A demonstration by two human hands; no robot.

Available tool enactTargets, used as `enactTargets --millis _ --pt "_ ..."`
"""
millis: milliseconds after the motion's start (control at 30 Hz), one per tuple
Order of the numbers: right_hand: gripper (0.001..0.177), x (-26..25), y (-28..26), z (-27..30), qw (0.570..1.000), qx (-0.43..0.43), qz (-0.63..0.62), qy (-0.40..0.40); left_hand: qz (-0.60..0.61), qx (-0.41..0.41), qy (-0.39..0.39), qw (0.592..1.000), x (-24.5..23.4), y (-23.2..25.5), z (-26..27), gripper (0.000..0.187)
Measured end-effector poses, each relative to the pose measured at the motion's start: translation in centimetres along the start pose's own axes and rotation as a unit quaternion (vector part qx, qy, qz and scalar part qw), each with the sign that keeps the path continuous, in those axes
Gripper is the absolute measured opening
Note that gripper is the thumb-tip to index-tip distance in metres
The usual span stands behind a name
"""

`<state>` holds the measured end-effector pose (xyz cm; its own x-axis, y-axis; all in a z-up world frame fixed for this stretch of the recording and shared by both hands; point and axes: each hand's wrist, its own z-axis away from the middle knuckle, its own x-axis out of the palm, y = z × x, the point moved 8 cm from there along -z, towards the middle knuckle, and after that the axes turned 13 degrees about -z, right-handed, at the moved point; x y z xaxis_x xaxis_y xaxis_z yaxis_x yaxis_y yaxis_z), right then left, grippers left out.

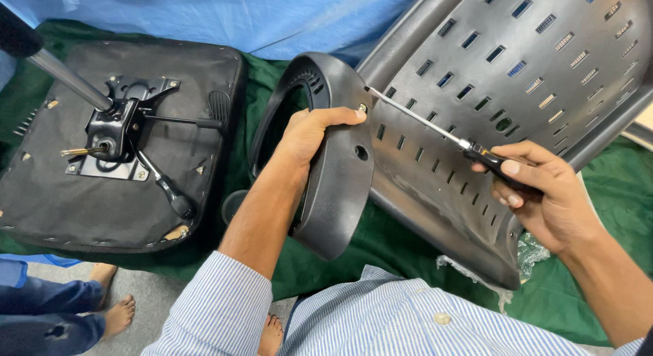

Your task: The person uses a screwdriver to tighten screws on the underside of a chair seat and then attaches an armrest to the side of the seat, securing it with screws.

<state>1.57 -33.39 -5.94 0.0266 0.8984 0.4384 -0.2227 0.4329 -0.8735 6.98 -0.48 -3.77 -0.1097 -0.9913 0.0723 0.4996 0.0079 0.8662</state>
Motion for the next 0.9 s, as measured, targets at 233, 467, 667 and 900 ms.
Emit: enactTargets --millis 233,467,667,900 --pt "0.029 -0.9 -5.1 0.8 0.985 -0.078 0.148 0.035 -0.007 0.005 -0.005 1.0 0.1 0.1 -0.3 0.04" --pt "0.03 -0.4 -9.1 2.0 0.953 -0.143 0.266 0.007 -0.018 0.005 0.0 1.0 0.1 0.1 -0.3 0.039" --pt "0.032 2.4 -9.8 3.4 0.919 -0.133 0.368 0.044 -0.013 0.011 -0.004 1.0 0.1 0.0 -0.3 0.036" --pt "0.027 6.7 -10.0 3.3 0.882 -0.11 0.455 0.056 0.006 0.02 -0.016 1.0 0.3 0.2 -0.4 0.035"
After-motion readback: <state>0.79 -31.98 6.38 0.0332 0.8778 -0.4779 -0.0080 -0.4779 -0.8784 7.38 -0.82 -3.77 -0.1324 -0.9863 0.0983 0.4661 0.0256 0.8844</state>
